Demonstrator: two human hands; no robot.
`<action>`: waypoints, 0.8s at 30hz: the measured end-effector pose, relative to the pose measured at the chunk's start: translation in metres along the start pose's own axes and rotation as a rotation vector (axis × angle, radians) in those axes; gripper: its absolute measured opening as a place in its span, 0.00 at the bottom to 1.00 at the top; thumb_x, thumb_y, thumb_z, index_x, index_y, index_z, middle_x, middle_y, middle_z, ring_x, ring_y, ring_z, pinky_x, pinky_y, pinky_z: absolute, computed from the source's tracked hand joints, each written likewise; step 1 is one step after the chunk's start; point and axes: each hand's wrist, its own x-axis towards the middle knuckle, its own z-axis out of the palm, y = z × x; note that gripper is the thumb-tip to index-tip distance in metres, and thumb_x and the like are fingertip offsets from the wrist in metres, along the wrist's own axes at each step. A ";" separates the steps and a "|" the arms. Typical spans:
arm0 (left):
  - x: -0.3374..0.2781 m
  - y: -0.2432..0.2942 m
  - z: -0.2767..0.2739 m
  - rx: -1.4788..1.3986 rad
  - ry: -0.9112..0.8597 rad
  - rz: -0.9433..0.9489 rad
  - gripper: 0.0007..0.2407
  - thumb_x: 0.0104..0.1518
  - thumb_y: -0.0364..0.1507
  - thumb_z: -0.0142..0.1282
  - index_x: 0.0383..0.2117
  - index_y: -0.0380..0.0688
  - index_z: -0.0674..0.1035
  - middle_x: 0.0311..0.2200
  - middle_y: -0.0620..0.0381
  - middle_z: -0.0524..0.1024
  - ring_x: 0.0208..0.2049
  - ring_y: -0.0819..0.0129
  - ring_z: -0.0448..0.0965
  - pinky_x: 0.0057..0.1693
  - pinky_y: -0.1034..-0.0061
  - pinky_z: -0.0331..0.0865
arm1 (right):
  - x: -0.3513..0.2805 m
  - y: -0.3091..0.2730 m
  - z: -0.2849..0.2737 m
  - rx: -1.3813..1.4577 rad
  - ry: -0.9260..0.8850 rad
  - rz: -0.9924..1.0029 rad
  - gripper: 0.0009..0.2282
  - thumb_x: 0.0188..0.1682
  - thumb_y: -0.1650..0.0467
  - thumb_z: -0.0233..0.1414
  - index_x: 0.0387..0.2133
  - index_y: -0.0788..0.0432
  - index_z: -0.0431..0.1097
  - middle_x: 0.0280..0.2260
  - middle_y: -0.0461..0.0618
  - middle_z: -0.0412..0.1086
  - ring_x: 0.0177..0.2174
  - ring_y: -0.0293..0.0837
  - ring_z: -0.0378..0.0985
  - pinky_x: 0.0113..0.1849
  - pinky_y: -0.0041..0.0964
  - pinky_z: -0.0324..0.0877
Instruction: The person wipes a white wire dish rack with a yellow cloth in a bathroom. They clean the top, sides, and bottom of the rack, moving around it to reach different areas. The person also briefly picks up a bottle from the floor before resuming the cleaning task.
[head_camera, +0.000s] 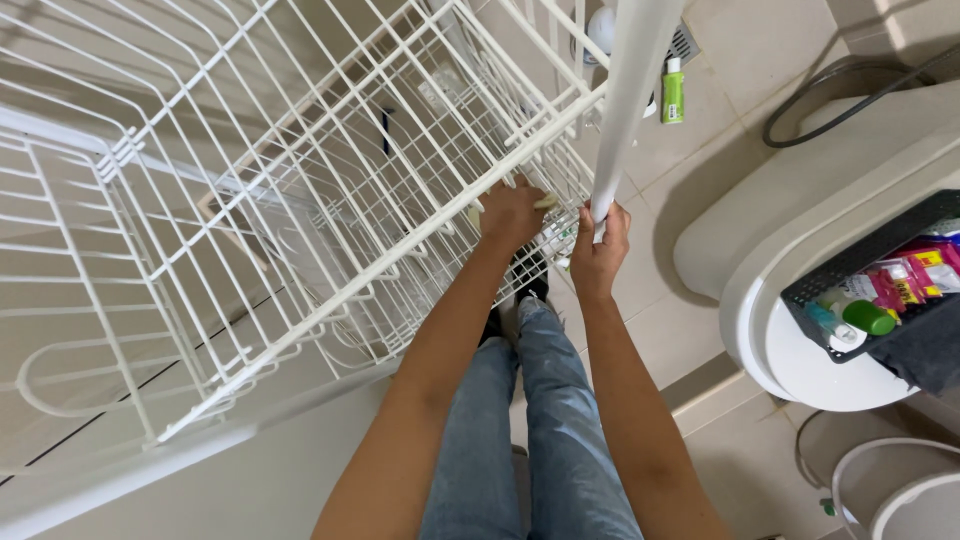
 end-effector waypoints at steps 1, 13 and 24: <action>0.008 -0.005 0.019 -0.055 0.084 -0.104 0.08 0.58 0.40 0.55 0.37 0.61 0.84 0.38 0.57 0.75 0.40 0.43 0.76 0.43 0.49 0.67 | 0.000 -0.001 0.000 0.004 0.000 0.001 0.08 0.55 0.74 0.58 0.44 0.64 0.72 0.37 0.57 0.72 0.41 0.56 0.73 0.48 0.48 0.66; -0.028 0.004 -0.047 -0.162 -0.130 0.022 0.16 0.60 0.45 0.53 0.53 0.66 0.78 0.58 0.58 0.66 0.59 0.40 0.63 0.58 0.37 0.61 | 0.000 0.000 0.000 -0.033 -0.004 -0.012 0.08 0.57 0.72 0.56 0.45 0.64 0.71 0.39 0.56 0.72 0.40 0.56 0.73 0.48 0.48 0.66; -0.008 -0.098 -0.032 -0.483 0.317 -0.635 0.10 0.63 0.37 0.48 0.39 0.44 0.70 0.34 0.44 0.73 0.42 0.40 0.79 0.43 0.54 0.73 | 0.003 -0.010 -0.003 -0.028 -0.038 -0.042 0.08 0.57 0.71 0.56 0.46 0.63 0.71 0.39 0.54 0.70 0.39 0.56 0.73 0.46 0.48 0.67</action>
